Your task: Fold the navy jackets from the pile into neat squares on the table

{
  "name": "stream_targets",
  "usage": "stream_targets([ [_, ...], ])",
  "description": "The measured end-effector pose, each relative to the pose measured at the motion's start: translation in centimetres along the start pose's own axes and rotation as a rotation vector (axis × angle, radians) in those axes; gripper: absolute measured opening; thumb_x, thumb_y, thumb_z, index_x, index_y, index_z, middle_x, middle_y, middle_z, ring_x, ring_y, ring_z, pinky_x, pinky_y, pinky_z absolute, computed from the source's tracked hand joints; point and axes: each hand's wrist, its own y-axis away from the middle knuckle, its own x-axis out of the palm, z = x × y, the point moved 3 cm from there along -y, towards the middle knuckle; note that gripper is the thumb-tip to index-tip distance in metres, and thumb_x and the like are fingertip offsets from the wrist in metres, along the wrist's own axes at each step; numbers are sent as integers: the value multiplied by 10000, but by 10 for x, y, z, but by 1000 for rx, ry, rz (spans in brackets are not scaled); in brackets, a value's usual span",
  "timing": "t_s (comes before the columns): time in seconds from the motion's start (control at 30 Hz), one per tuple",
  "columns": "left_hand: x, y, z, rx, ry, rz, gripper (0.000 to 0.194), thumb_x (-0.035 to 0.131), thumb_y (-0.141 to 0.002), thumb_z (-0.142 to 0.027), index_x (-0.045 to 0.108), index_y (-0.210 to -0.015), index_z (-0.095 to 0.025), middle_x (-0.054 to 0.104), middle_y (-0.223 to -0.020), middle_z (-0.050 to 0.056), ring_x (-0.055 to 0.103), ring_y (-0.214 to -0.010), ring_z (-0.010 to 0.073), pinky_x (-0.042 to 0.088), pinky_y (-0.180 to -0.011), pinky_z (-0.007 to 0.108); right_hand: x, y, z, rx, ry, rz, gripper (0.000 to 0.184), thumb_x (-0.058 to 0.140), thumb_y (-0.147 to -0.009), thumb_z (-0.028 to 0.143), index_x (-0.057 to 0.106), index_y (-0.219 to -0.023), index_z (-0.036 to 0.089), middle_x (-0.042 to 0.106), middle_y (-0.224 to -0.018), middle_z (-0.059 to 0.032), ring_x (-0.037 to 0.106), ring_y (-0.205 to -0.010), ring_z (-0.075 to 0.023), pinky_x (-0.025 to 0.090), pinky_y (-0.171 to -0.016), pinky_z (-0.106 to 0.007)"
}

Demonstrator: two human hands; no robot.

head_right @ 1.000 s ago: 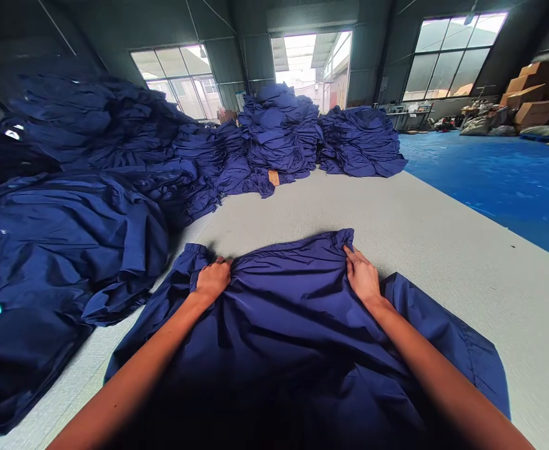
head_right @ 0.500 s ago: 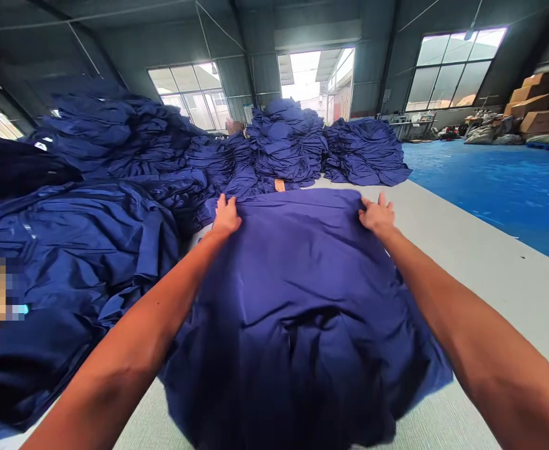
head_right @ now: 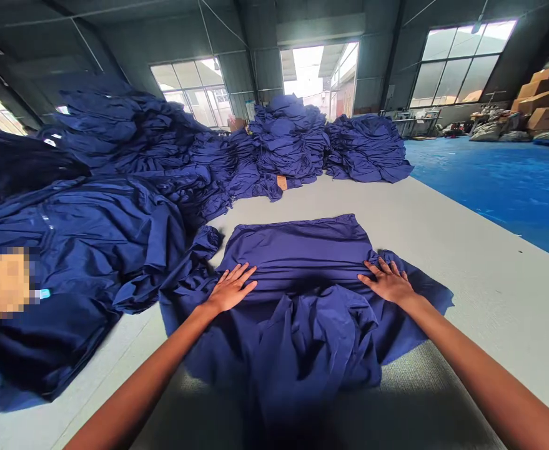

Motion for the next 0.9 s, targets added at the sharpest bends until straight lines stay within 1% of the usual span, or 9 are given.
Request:
stream_targets([
  [0.1, -16, -21, -10, -21, 19, -56, 566, 369, -974, -549, 421, -1479, -298, 320, -1594, 55, 234, -1491, 263, 107, -1207, 552, -13, -20, 11, 89, -34, 28, 762, 311, -890, 730, 357, -1532, 323, 229, -1631, -76, 208, -1470, -397, 240, -1126, -646],
  [0.2, -39, -23, -31, -24, 34, -134, 508, 365, -995, -459, 451, -1450, -251, 446, -1522, 111, 345, -1444, 290, 116, -1180, 628, -36, -17, 27, 55, -71, -109, 702, 297, -949, 601, 336, -1547, 235, 301, -1600, -122, 266, -1454, -388, 276, -1121, -633],
  [0.27, -48, -4, -45, 28, 59, -184, 499, 316, -1015, -445, 435, -1456, -243, 474, -1505, 89, 381, -1426, 242, 134, -1209, 556, -48, 4, 36, -100, -113, -252, 690, 259, -974, 562, 341, -1542, 180, 341, -1580, -134, 265, -1465, -340, 264, -1158, -574],
  [0.33, -45, 28, -58, 161, 112, -200, 503, 296, -1020, -482, 453, -1440, -254, 500, -1487, 45, 416, -1400, 188, 149, -1234, 443, -50, 38, 44, -301, -158, -319, 682, 246, -982, 579, 404, -1508, 175, 365, -1571, -118, 251, -1478, -278, 234, -1199, -490],
  [0.4, -34, 66, -68, 338, 183, -170, 506, 329, -1009, -519, 477, -1424, -271, 512, -1475, 34, 437, -1385, 190, 145, -1238, 443, -40, 74, 48, -410, -178, -279, 692, 282, -969, 625, 435, -1489, 195, 350, -1580, -104, 230, -1486, -257, 208, -1213, -464],
  [0.53, -3, 113, -74, 485, 163, -21, 562, 434, -974, -539, 392, -1488, -316, 371, -1575, 40, 315, -1460, 241, 117, -1219, 551, -4, 112, 44, -384, -128, -137, 800, 371, -909, 706, 341, -1541, 216, 299, -1600, -113, 198, -1489, -304, 156, -1201, -566],
  [0.67, 10, 100, -73, 455, 112, 22, 543, 428, -980, -528, 387, -1490, -344, 310, -1603, 19, 245, -1489, 239, 100, -1211, 570, 12, 96, 41, -350, -114, -79, 780, 348, -916, 699, 333, -1543, 234, 285, -1607, -95, 189, -1493, -290, 110, -1205, -567],
  [0.8, 10, 73, -77, 395, 98, -6, 461, 394, -1012, -435, 434, -1459, -332, 346, -1586, 23, 262, -1483, 212, 90, -1214, 555, -2, 76, 46, -268, -160, -104, 860, 379, -892, 711, 315, -1541, 151, 366, -1560, -165, 261, -1468, -323, 166, -1190, -581],
  [0.9, 6, 74, -84, 339, 136, -15, 467, 377, -1017, -354, 411, -1478, -281, 378, -1570, 57, 300, -1467, 199, 123, -1221, 522, -15, 84, 53, -261, -204, -179, 866, 360, -908, 700, 325, -1526, 94, 422, -1512, -221, 337, -1434, -337, 182, -1193, -560],
])
